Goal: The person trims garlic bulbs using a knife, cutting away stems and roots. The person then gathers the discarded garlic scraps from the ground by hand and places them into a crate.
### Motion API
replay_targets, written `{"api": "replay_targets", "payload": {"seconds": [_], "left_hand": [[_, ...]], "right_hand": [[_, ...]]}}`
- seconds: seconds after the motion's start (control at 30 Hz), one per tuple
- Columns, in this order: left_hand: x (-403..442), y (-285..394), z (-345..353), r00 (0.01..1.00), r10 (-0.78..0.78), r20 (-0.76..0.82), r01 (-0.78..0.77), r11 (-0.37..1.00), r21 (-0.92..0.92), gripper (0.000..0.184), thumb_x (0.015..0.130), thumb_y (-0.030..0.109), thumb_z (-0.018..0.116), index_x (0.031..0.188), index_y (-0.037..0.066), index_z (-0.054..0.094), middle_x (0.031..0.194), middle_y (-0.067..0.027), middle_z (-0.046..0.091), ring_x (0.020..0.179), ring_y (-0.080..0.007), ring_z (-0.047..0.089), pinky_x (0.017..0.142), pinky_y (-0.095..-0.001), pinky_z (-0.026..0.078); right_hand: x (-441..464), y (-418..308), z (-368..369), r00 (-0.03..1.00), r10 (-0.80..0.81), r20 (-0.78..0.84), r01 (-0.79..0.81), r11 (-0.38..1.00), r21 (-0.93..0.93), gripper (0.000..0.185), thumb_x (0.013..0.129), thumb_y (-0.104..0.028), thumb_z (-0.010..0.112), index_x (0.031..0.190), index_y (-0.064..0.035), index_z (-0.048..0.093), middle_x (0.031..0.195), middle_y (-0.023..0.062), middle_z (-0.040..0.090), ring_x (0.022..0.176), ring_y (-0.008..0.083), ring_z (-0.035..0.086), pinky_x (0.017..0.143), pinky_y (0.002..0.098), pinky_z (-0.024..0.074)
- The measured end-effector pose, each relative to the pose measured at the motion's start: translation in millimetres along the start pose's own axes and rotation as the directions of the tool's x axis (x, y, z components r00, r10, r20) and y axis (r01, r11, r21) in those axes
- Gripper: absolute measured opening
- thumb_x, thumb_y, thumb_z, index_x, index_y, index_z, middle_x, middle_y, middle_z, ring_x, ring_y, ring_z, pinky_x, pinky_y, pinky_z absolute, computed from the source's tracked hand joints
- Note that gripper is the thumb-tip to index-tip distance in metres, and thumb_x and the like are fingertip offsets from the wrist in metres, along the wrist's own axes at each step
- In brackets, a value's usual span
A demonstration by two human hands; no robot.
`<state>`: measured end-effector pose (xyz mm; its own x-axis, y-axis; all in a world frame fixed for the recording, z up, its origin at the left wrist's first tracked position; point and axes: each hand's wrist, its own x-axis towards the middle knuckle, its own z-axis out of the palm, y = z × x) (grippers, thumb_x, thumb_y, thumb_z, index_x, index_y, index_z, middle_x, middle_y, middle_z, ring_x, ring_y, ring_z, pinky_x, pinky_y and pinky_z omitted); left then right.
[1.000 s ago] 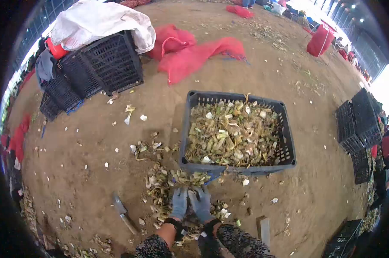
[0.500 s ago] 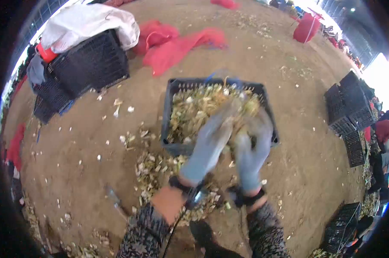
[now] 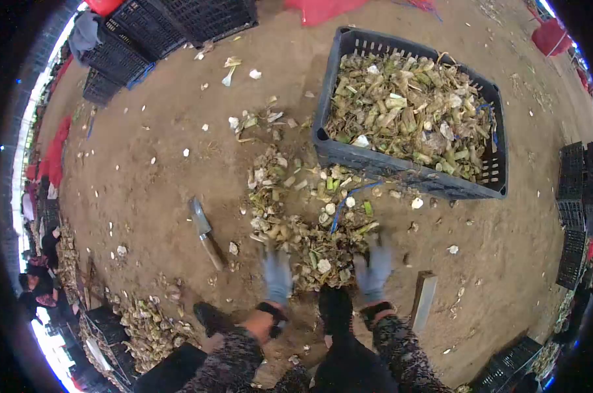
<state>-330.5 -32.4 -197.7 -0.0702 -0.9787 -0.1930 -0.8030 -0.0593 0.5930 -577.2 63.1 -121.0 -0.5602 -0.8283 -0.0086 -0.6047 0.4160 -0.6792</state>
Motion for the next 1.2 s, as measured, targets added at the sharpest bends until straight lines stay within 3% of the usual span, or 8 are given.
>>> {"api": "replay_targets", "payload": {"seconds": [0.1,0.2,0.6,0.73,0.87,1.0,1.07,1.2], "left_hand": [[-21,67,28,0.999,0.051,-0.002,-0.05,0.989,0.141,0.048,0.093,0.024,0.05,0.137,0.006,0.04,0.13,-0.0177,0.048,0.112,-0.0278,0.049,0.099,-0.0379,0.036],[11,144,-6,0.896,-0.186,0.403,0.444,0.397,-0.803,0.042,0.088,0.014,0.059,0.127,0.0,0.049,0.117,-0.0097,0.057,0.099,-0.0157,0.054,0.086,-0.0294,0.045],[101,401,-124,0.752,0.654,-0.08,-0.334,0.274,-0.902,0.044,0.094,0.026,0.049,0.13,-0.001,0.044,0.133,-0.0155,0.044,0.126,-0.0231,0.039,0.105,-0.0323,0.03],[174,318,-137,0.786,0.554,-0.275,-0.608,0.609,-0.51,0.05,0.094,0.029,0.048,0.133,-0.002,0.039,0.136,-0.0207,0.04,0.126,-0.0303,0.037,0.104,-0.0378,0.03],[238,114,-100,0.93,0.318,-0.183,-0.332,0.942,-0.054,0.056,0.093,0.031,0.048,0.135,-0.002,0.034,0.139,-0.0252,0.035,0.126,-0.0375,0.035,0.103,-0.0421,0.03],[252,-29,-30,0.986,0.158,0.058,-0.166,0.969,0.184,0.059,0.092,0.03,0.049,0.139,0.001,0.03,0.143,-0.0248,0.029,0.126,-0.0404,0.033,0.104,-0.0427,0.029],[238,-19,7,0.914,0.404,0.021,-0.367,0.808,0.461,0.057,0.09,0.028,0.051,0.138,0.002,0.034,0.14,-0.0235,0.034,0.127,-0.0405,0.033,0.104,-0.0407,0.029],[177,120,6,0.97,0.211,0.118,-0.196,0.972,-0.127,0.046,0.093,0.029,0.045,0.133,0.007,0.043,0.141,-0.0204,0.036,0.132,-0.0374,0.031,0.108,-0.0419,0.025]], "right_hand": [[1,-44,42,0.994,-0.075,0.08,0.075,0.997,0.012,0.058,0.079,-0.037,0.063,0.127,-0.0066,0.053,0.136,0.021,0.041,0.119,0.0406,0.041,0.102,0.0484,0.0294],[16,-54,59,0.972,0.22,-0.079,-0.164,0.883,0.441,0.053,0.074,-0.031,0.07,0.119,-0.006,0.059,0.131,0.0173,0.048,0.118,0.0362,0.043,0.102,0.0454,0.0315],[199,-154,-197,0.749,-0.234,-0.619,0.429,0.884,0.184,0.045,0.08,-0.013,0.061,0.123,0.0004,0.053,0.131,0.0161,0.049,0.125,0.0312,0.04,0.108,0.042,0.0246],[190,-96,-213,0.602,-0.124,-0.789,0.435,0.88,0.193,0.044,0.092,-0.012,0.046,0.133,0.0047,0.04,0.138,0.015,0.041,0.124,0.0232,0.041,0.106,0.0358,0.0277],[104,56,-152,0.669,0.076,-0.739,-0.098,0.995,0.014,0.046,0.093,-0.022,0.049,0.131,0.0028,0.044,0.137,0.0186,0.043,0.129,0.031,0.036,0.108,0.041,0.0252],[85,127,-68,0.795,0.515,-0.319,-0.409,0.845,0.346,0.046,0.089,-0.026,0.057,0.126,-0.0006,0.05,0.135,0.0212,0.044,0.126,0.0342,0.039,0.105,0.0417,0.0294],[101,91,-25,0.844,0.196,-0.498,-0.3,0.944,-0.137,0.049,0.085,-0.03,0.06,0.123,-0.0002,0.051,0.13,0.0242,0.047,0.122,0.0363,0.043,0.103,0.0433,0.0325],[128,30,54,0.874,0.026,-0.485,-0.235,0.897,-0.375,0.05,0.083,-0.041,0.057,0.112,-0.0003,0.054,0.099,0.0215,0.053,0.094,0.0386,0.05,0.082,0.0481,0.0372]]}}
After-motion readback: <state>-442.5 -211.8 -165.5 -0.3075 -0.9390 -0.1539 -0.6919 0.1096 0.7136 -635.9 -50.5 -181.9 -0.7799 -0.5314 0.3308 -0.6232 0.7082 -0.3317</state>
